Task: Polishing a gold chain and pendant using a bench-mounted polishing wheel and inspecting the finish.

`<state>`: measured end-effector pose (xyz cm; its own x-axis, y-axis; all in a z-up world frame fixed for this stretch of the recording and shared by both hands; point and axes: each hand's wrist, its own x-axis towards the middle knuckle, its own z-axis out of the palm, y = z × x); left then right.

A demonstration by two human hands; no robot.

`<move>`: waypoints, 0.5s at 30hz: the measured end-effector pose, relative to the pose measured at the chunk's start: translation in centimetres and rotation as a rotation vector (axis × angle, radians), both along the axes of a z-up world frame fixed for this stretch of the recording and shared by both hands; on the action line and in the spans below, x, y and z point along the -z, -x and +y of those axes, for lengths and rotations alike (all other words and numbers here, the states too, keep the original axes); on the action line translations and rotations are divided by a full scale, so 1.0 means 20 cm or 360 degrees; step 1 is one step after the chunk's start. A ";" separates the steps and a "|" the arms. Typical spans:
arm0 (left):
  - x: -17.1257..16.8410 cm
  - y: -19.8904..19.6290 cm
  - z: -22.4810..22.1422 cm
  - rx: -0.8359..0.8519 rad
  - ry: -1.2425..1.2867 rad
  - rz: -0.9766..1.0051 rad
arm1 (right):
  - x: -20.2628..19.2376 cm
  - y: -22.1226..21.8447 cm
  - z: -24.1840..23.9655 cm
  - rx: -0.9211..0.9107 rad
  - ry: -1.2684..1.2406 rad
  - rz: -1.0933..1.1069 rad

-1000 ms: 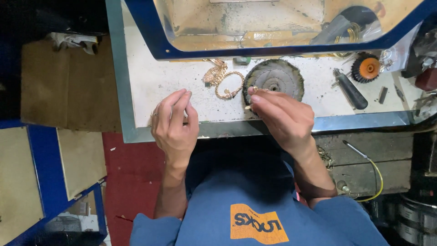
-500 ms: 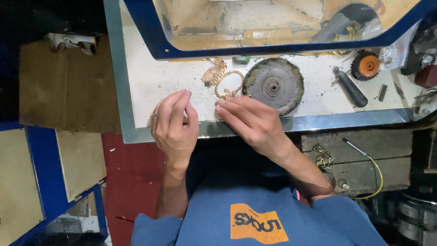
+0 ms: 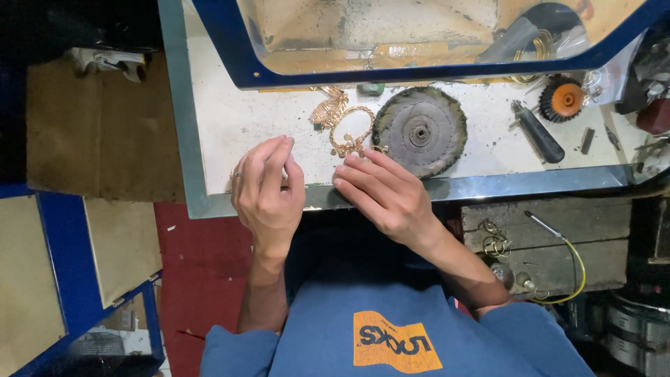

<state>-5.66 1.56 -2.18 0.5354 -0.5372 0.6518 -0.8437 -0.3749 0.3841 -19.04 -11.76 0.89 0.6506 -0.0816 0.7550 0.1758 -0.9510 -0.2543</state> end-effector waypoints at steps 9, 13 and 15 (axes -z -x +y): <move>0.00 0.00 0.00 0.0018 0.0007 0.0041 | 0.01 0.00 0.00 -0.0051 -0.0029 -0.0079; 0.01 0.00 0.00 0.0021 0.0000 0.0014 | 0.01 -0.01 0.00 -0.0054 0.0011 -0.0087; 0.00 0.00 0.00 -0.0002 -0.0037 -0.0002 | 0.01 -0.01 -0.01 -0.0070 0.0025 -0.0121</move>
<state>-5.59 1.49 -2.17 0.5353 -0.5516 0.6397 -0.8437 -0.3849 0.3741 -18.91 -11.92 0.64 0.5942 -0.0416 0.8033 0.2358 -0.9458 -0.2235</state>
